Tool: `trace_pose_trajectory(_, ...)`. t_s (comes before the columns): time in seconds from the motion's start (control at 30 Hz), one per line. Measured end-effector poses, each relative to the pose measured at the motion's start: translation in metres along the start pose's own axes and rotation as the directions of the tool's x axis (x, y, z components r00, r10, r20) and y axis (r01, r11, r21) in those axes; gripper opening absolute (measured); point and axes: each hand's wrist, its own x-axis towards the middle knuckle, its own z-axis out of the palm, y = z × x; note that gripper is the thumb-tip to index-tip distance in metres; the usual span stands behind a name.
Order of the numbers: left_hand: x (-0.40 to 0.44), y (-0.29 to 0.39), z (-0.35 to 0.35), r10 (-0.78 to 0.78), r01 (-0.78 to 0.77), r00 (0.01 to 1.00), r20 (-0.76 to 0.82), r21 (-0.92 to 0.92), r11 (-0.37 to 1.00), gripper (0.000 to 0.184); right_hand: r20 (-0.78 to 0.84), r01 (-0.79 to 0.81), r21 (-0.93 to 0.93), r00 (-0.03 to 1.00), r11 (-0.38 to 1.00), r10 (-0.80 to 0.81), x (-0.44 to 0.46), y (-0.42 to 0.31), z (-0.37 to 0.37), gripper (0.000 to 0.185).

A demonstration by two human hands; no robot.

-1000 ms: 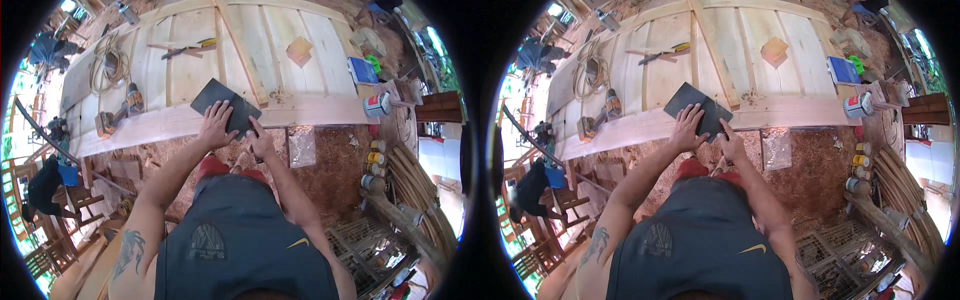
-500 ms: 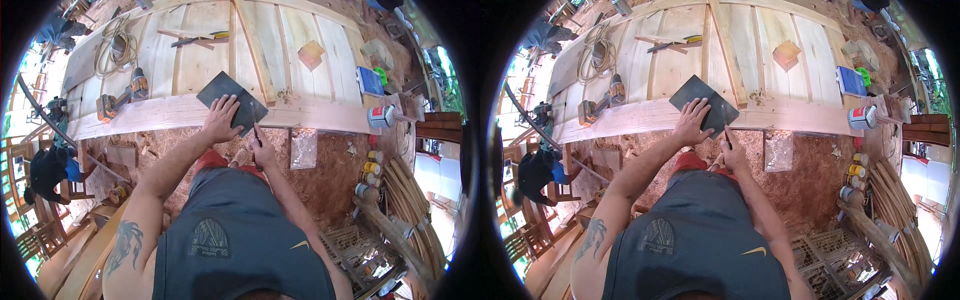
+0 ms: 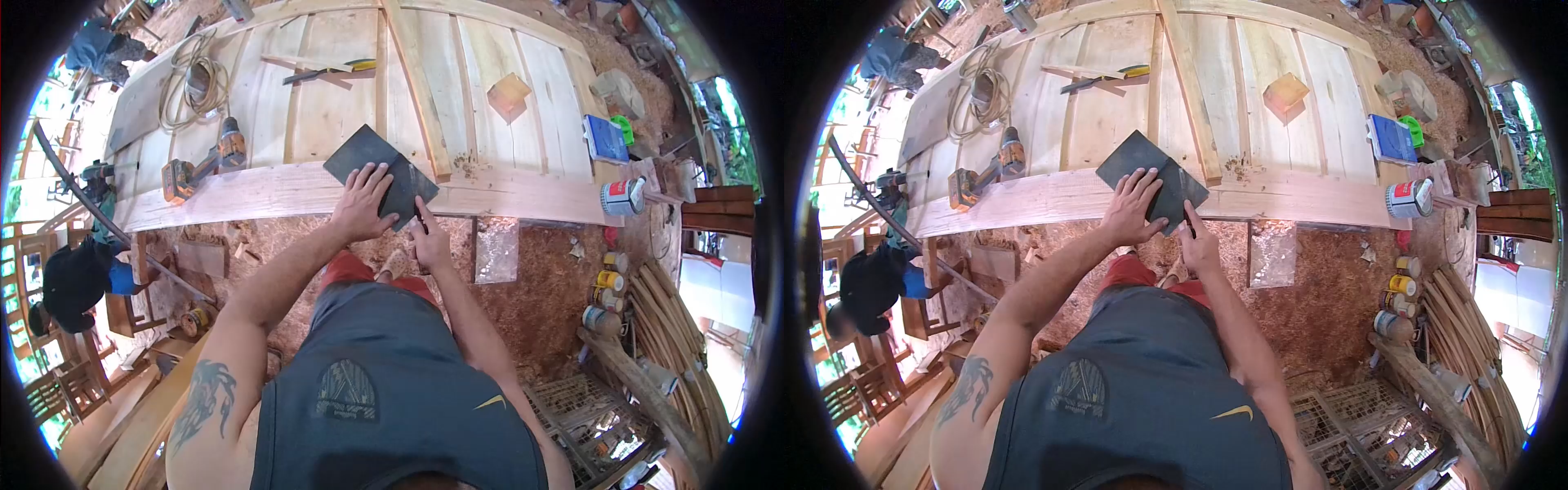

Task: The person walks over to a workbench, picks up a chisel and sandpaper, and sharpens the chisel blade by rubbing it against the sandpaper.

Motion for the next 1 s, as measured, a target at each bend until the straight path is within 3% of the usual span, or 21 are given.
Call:
trace_pose_trajectory(0.13,0.001,0.000,-0.001,-0.019,0.019,1.000,0.017,0.002,1.000,0.090,-0.065,0.182,-0.098,0.980,0.979,-0.188,-0.015,0.033,0.007,0.057)
trace_pose_trajectory(0.33,0.000,0.003,-0.002,-0.009,0.009,1.000,0.023,-0.003,1.000,0.090,0.015,0.034,-0.040,0.999,0.999,-0.033,-0.003,0.008,-0.003,0.058)
trace_pose_trajectory(0.5,0.000,0.000,-0.001,-0.001,0.001,1.000,0.009,-0.011,1.000,0.091,-0.058,0.256,-0.158,0.962,0.954,-0.268,-0.039,0.033,0.001,0.058)
trace_pose_trajectory(0.57,0.000,-0.001,0.002,0.000,0.000,1.000,-0.008,-0.011,1.000,0.091,-0.032,0.200,-0.089,0.979,0.976,-0.203,-0.037,0.039,-0.001,0.058)
trace_pose_trajectory(0.63,-0.002,0.000,0.001,0.005,-0.005,1.000,-0.003,-0.010,1.000,0.091,0.013,0.040,-0.023,0.999,0.999,-0.040,-0.029,-0.012,-0.010,0.059)
trace_pose_trajectory(0.73,-0.001,0.001,-0.003,0.007,-0.007,1.000,0.004,-0.007,1.000,0.091,-0.028,0.033,-0.094,0.999,0.995,-0.036,0.004,-0.009,-0.004,0.060)
trace_pose_trajectory(0.77,0.000,0.000,-0.002,0.011,-0.011,1.000,0.004,-0.007,1.000,0.091,-0.096,0.191,-0.154,0.974,0.969,-0.207,0.004,0.002,0.000,0.060)
trace_pose_trajectory(0.83,0.002,-0.001,-0.002,0.008,-0.008,1.000,-0.008,-0.012,1.000,0.091,-0.178,0.469,-0.310,0.826,0.827,-0.535,-0.014,0.044,0.006,0.060)
trace_pose_trajectory(0.87,0.001,-0.001,-0.001,0.005,-0.005,1.000,-0.012,-0.016,1.000,0.091,-0.104,0.240,-0.260,0.956,0.935,-0.274,-0.030,0.060,0.003,0.062)
trace_pose_trajectory(0.97,0.000,0.000,-0.001,-0.009,0.009,1.000,-0.003,-0.031,0.999,0.091,-0.033,0.271,0.064,0.963,0.961,-0.269,-0.059,0.066,-0.017,0.064)
trace_pose_trajectory(1.0,0.001,0.000,-0.002,-0.011,0.011,1.000,0.002,-0.035,0.999,0.090,-0.012,0.215,0.092,0.977,0.972,-0.215,-0.063,0.055,-0.028,0.066)
